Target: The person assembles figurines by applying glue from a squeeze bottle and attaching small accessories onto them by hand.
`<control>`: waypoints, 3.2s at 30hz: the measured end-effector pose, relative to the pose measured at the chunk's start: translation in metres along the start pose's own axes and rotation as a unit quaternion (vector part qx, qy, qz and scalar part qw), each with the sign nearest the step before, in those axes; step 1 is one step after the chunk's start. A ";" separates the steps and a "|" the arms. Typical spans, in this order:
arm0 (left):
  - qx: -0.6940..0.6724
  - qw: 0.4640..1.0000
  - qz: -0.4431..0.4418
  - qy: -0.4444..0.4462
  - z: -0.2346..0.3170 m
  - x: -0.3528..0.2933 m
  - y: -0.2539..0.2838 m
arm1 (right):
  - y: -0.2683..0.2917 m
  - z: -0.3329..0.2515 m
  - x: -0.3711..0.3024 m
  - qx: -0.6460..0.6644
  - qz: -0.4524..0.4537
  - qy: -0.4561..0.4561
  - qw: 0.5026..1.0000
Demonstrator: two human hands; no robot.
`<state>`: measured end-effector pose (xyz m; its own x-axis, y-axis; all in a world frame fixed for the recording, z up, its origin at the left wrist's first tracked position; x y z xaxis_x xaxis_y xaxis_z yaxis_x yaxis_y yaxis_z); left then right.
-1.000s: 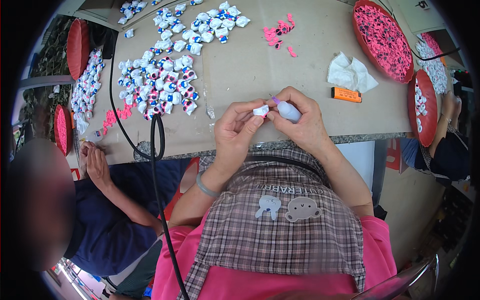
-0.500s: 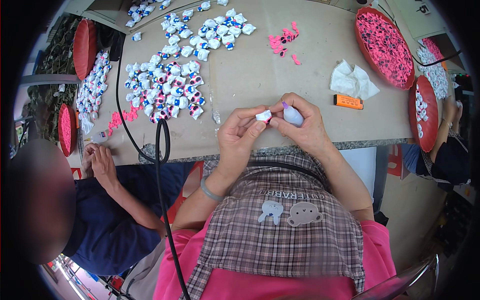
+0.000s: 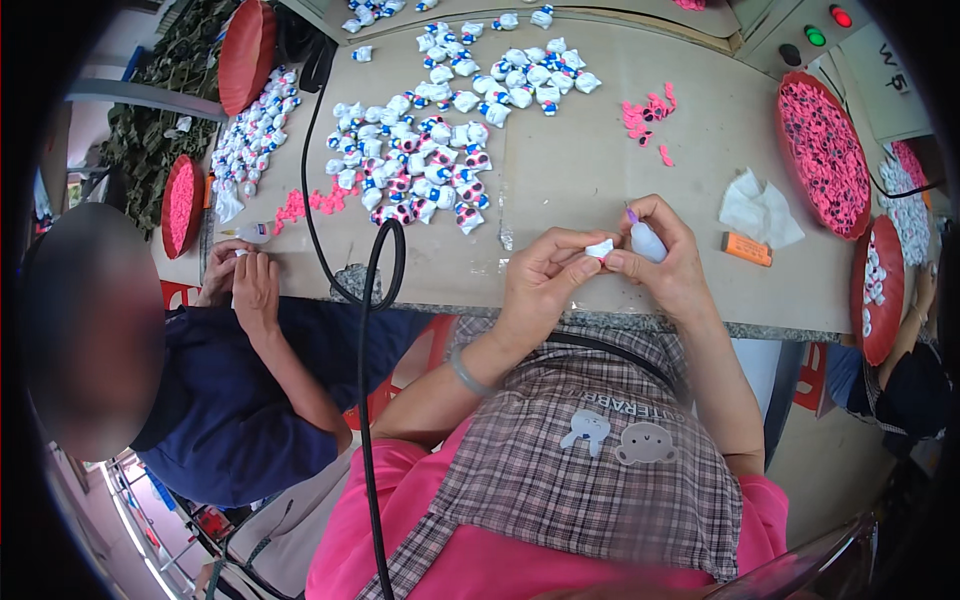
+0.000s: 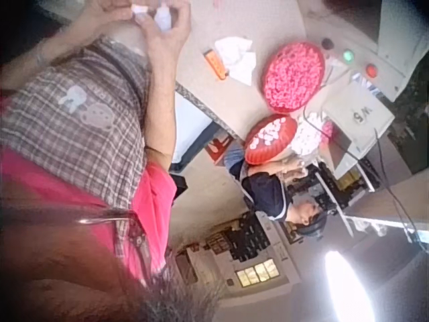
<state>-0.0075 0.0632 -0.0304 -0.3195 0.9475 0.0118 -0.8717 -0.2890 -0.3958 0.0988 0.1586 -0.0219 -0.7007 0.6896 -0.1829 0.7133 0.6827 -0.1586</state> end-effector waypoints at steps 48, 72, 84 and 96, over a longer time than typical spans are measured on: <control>0.734 0.641 -0.034 -0.220 0.058 0.116 -0.001 | 0.007 0.005 -0.010 0.074 -0.015 -0.027 0.997; 0.026 0.988 -0.082 0.128 0.032 0.015 -0.011 | 0.034 -0.006 -0.027 0.177 0.082 0.079 0.978; -0.038 0.992 -0.078 0.093 0.031 0.007 -0.013 | 0.035 -0.059 -0.051 0.057 0.156 0.254 0.953; -0.069 0.991 -0.043 0.102 0.025 0.006 -0.011 | 0.015 -0.078 -0.077 -0.240 0.186 0.390 0.869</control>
<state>-0.0091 0.0687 -0.0027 -0.1521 0.9800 -0.1285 -0.8289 -0.1973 -0.5234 0.1625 0.1341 0.0652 -0.3540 0.7096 0.6092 0.9352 0.2701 0.2288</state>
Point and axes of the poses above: each hand's wrist, its own x-axis towards the middle knuckle, its own y-axis out of the back of the hand, z = x × y, the point moved 7 cm from there along x, towards the middle knuckle, and after that the axes turned 3 degrees about x, right-handed, at the moved point
